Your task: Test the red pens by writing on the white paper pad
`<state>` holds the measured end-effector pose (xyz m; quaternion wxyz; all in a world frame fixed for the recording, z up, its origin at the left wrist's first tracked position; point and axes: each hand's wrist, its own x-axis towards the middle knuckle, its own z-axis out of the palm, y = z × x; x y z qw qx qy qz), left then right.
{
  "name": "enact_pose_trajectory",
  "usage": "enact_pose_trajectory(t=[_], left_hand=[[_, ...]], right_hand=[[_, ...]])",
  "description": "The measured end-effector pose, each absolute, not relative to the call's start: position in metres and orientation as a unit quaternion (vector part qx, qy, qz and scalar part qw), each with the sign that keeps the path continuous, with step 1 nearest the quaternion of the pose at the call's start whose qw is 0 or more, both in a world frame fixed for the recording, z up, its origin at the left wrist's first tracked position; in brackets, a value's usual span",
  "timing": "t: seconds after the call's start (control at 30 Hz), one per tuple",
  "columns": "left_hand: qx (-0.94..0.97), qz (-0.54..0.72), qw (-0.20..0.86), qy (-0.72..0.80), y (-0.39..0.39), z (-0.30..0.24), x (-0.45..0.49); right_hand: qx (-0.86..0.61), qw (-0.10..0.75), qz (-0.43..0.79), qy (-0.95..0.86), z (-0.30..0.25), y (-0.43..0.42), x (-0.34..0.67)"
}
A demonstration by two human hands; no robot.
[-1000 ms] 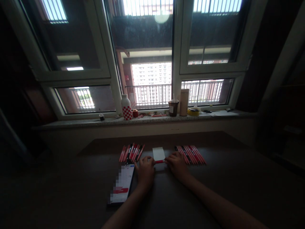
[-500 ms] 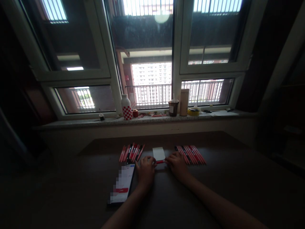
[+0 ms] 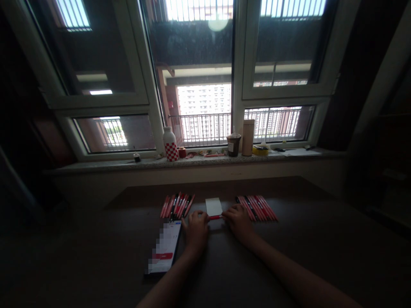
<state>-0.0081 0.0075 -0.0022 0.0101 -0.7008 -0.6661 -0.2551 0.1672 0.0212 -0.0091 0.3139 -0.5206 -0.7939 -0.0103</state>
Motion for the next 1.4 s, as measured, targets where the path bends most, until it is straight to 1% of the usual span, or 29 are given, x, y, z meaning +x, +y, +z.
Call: enact_pose_trajectory(t=[0.17,0.3,0.63,0.87,1.1,1.4], left_hand=[[-0.698,-0.271,-0.003,-0.663,0.0090,-0.0038,-0.0088],[-0.701,-0.283,-0.009,-0.655,0.0083,-0.0026,-0.0086],[-0.705,-0.277,0.007,-0.653,0.0076,-0.0031,-0.0089],[-0.701,-0.262,0.006,-0.663,0.0074,-0.0009,-0.0073],[-0.700,-0.254,0.003,-0.667,0.0063,-0.0004,-0.0077],[-0.702,-0.288,-0.016,-0.651,0.0063,0.0020,-0.0068]], right_hand=[[-0.520,0.325,-0.006,-0.790,-0.0111,0.0226,0.1674],[-0.528,0.319,-0.007,-0.787,-0.0112,0.0227,0.1676],[-0.533,0.304,-0.014,-0.789,-0.0104,0.0222,0.1672],[-0.526,0.322,-0.007,-0.787,-0.0130,0.0240,0.1683],[-0.528,0.311,-0.014,-0.790,-0.0142,0.0254,0.1678],[-0.531,0.316,0.003,-0.787,-0.0132,0.0252,0.1685]])
